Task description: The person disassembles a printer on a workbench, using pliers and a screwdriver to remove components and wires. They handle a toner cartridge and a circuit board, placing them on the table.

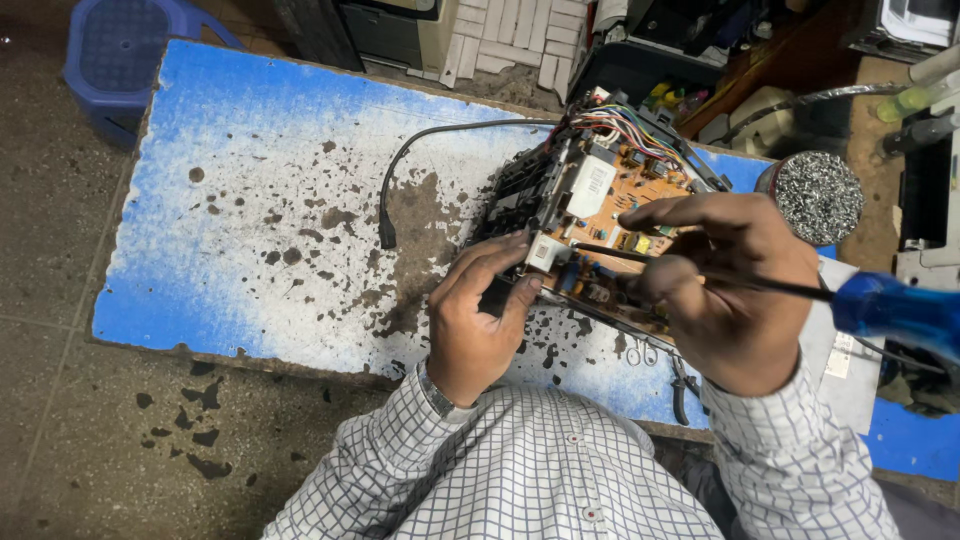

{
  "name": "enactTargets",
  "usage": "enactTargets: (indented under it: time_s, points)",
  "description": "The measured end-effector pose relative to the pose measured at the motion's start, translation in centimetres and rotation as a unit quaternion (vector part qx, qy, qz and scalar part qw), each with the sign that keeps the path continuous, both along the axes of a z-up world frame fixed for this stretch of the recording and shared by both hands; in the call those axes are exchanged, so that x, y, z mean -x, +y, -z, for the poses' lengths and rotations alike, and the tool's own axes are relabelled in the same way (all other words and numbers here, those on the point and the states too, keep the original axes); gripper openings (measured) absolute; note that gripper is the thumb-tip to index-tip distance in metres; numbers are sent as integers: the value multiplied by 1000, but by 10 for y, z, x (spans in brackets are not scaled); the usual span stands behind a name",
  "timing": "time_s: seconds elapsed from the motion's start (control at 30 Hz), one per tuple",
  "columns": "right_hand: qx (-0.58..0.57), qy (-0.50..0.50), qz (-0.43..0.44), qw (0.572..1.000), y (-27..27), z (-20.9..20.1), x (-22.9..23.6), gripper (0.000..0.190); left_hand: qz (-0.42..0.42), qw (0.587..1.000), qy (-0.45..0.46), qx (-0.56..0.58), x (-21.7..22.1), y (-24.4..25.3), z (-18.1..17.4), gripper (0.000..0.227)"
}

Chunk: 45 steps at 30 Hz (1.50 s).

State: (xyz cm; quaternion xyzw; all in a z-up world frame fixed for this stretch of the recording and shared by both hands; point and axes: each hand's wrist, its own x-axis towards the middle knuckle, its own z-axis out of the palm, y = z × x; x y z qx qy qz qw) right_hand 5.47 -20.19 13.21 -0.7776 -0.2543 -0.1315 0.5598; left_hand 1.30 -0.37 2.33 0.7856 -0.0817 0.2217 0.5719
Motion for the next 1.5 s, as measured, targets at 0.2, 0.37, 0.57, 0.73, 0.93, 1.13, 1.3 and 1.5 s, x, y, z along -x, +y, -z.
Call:
enactTargets:
  time_s: [0.2, 0.37, 0.57, 0.73, 0.93, 1.13, 1.3, 1.5]
  points:
    - [-41, 89, 13, 995, -4, 4, 17, 13, 9, 1000, -20, 6, -1, 0, 7, 28]
    - [33, 26, 114, 993, -5, 9, -1, 18, 15, 1000, -14, 7, 0, 0, 8, 30]
    - [-149, 114, 40, 981, 3, 3, 21, 24, 18, 999, -24, 12, -1, 0, 10, 28]
    - [5, -1, 134, 991, 4, 11, 19, 21, 27, 999, -20, 22, -3, -1, 14, 28]
    - [-95, 106, 155, 978, 8, 8, 37, 28, 38, 999, -23, 22, -5, -1, 19, 28]
    - [28, 1, 250, 968, 9, 26, 52, 15, 52, 998, -15, 32, -2, -3, 20, 29]
    - [-19, 25, 232, 972, 9, 20, 58, 13, 63, 997, -29, 35, -3, -4, 18, 30]
    - [-37, -53, 271, 960, 21, 30, 52, 15, 74, 996, -24, 46, -3, -1, 15, 30]
